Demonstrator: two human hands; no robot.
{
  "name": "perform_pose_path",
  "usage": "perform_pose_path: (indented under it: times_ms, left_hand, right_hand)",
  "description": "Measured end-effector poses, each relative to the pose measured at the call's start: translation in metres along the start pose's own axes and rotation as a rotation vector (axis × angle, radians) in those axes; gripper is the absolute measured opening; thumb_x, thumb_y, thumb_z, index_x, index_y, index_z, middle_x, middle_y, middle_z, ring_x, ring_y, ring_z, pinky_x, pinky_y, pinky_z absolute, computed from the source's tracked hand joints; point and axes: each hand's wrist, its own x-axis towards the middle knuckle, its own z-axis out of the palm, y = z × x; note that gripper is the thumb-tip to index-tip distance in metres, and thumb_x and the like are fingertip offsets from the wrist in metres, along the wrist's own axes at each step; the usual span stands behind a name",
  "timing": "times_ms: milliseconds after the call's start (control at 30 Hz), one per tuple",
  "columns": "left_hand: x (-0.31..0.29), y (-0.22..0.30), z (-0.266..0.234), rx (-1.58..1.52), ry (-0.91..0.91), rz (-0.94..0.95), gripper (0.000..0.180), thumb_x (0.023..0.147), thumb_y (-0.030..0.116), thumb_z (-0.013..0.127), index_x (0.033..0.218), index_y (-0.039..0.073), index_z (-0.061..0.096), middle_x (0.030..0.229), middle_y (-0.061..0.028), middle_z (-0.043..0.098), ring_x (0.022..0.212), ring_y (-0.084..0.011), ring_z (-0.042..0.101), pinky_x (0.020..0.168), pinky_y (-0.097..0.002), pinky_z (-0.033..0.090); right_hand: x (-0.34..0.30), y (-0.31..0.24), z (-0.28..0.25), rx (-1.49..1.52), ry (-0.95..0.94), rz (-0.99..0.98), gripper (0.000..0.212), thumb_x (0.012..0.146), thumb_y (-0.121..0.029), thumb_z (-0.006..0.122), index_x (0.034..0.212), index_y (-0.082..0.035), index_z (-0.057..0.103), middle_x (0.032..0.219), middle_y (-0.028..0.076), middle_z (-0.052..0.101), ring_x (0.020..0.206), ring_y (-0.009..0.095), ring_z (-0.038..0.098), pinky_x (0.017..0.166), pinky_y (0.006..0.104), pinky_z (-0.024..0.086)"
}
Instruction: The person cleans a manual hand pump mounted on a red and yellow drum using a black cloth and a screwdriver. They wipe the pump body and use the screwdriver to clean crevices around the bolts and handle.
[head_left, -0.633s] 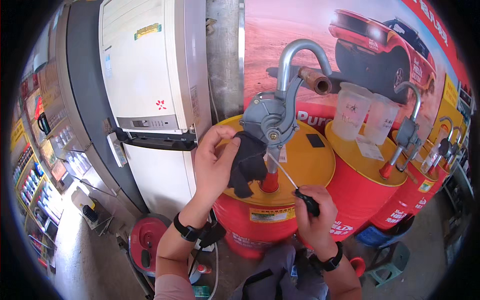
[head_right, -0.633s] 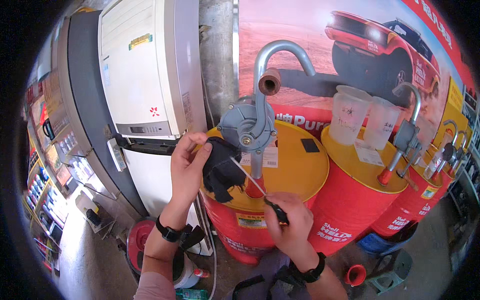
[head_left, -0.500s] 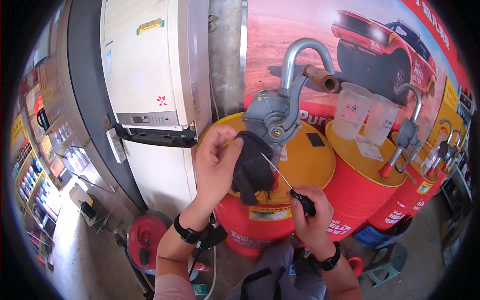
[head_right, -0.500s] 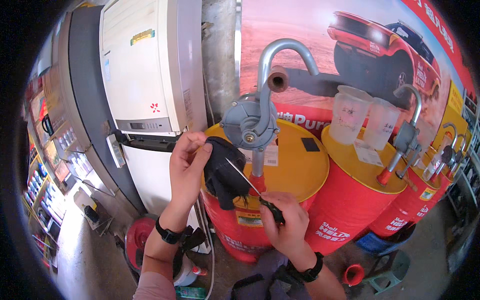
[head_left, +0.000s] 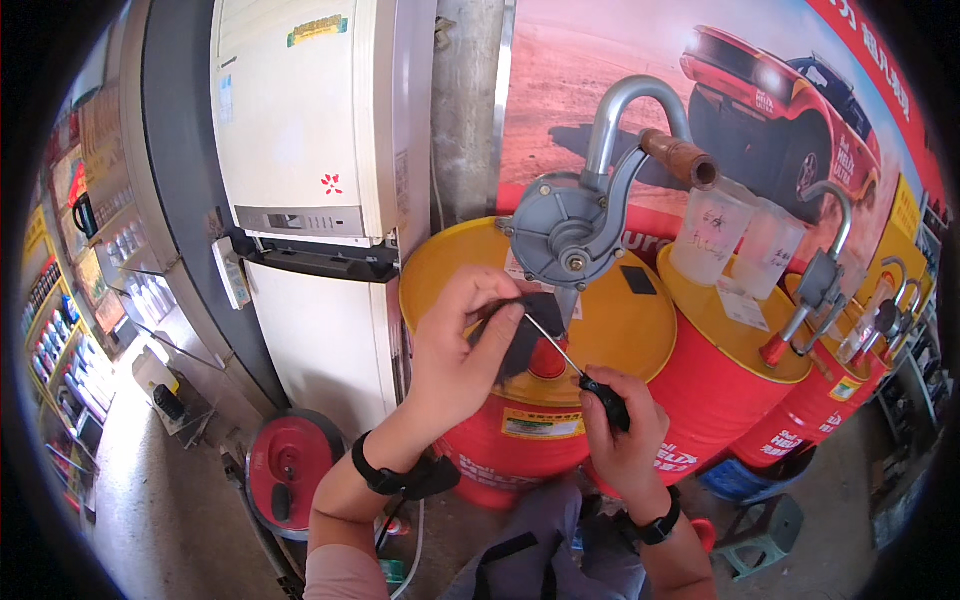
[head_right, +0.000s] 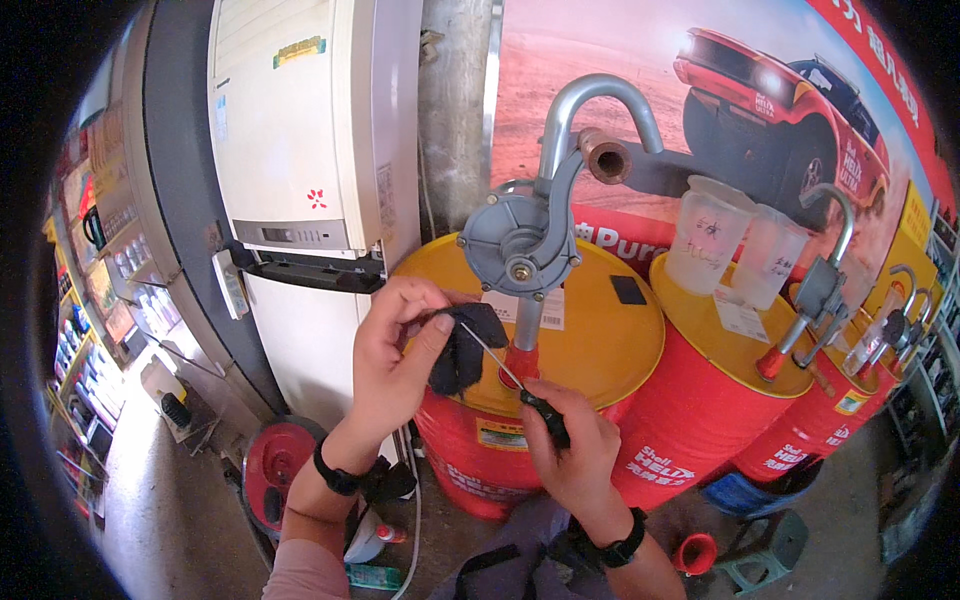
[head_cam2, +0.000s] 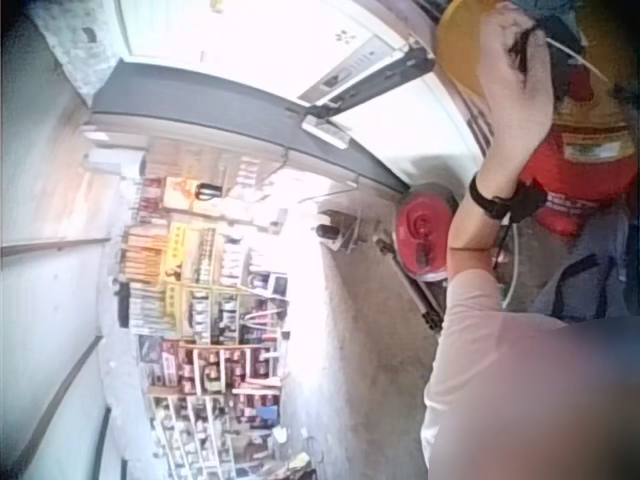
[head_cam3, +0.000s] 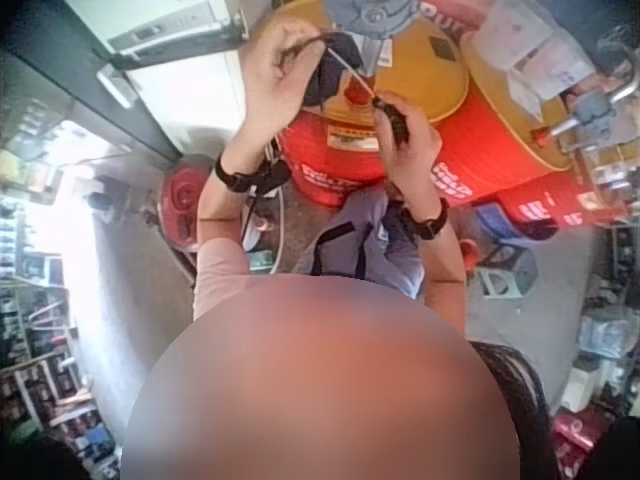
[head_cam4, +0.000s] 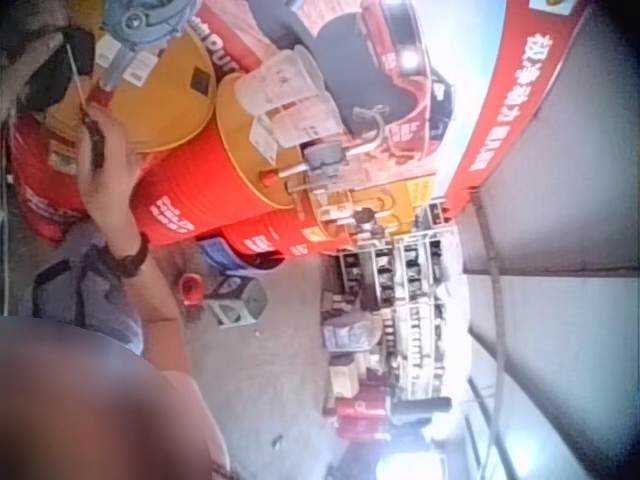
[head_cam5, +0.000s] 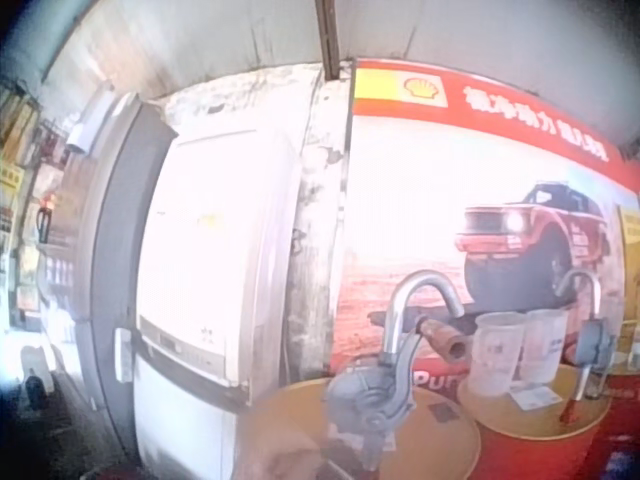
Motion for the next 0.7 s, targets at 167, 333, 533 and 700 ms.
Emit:
perform_pose_path:
  times_ms: [167, 333, 533, 700]
  left_hand:
    - [0.003, -0.009, -0.002, 0.389, -0.038, 0.239, 0.018, 0.089, -0.005, 0.062, 0.105, 0.003, 0.059, 0.113, -0.0117, 0.071, 0.105, -0.0302, 0.067, 0.094, -0.0371, 0.051]
    - [0.025, -0.031, 0.007, 0.252, 0.096, 0.227, 0.022, 0.087, -0.005, 0.064, 0.107, 0.004, 0.062, 0.114, -0.0107, 0.071, 0.107, -0.0328, 0.065, 0.092, -0.0413, 0.051]
    - [0.050, -0.053, 0.012, 0.629, 0.183, 0.422, 0.028, 0.086, -0.006, 0.062, 0.112, 0.005, 0.064, 0.117, -0.0138, 0.063, 0.101, -0.0314, 0.061, 0.088, -0.0383, 0.050]
    - [0.028, -0.066, 0.031, 0.409, 0.282, 0.186, 0.040, 0.086, -0.008, 0.060, 0.124, 0.005, 0.064, 0.110, -0.0149, 0.054, 0.099, -0.0296, 0.058, 0.086, -0.0363, 0.049]
  right_hand:
    - [0.021, -0.005, -0.008, -0.321, 0.037, -0.253, 0.030, 0.082, 0.001, 0.076, 0.111, -0.004, 0.069, 0.103, 0.013, 0.073, 0.086, 0.027, 0.074, 0.068, 0.0333, 0.058]
    - [0.057, -0.017, -0.015, -0.515, -0.012, -0.354, 0.026, 0.081, 0.001, 0.076, 0.105, -0.004, 0.070, 0.101, 0.013, 0.072, 0.084, 0.028, 0.073, 0.069, 0.0329, 0.058]
    - [0.107, -0.041, -0.016, -0.823, -0.156, -0.384, 0.022, 0.083, -0.010, 0.076, 0.104, -0.009, 0.072, 0.084, 0.007, 0.066, 0.069, 0.026, 0.067, 0.056, 0.0360, 0.052]
    - [0.135, -0.046, -0.014, -0.888, -0.238, -0.560, 0.015, 0.074, -0.009, 0.065, 0.089, -0.008, 0.061, 0.072, 0.007, 0.052, 0.062, 0.023, 0.064, 0.052, 0.0361, 0.050]
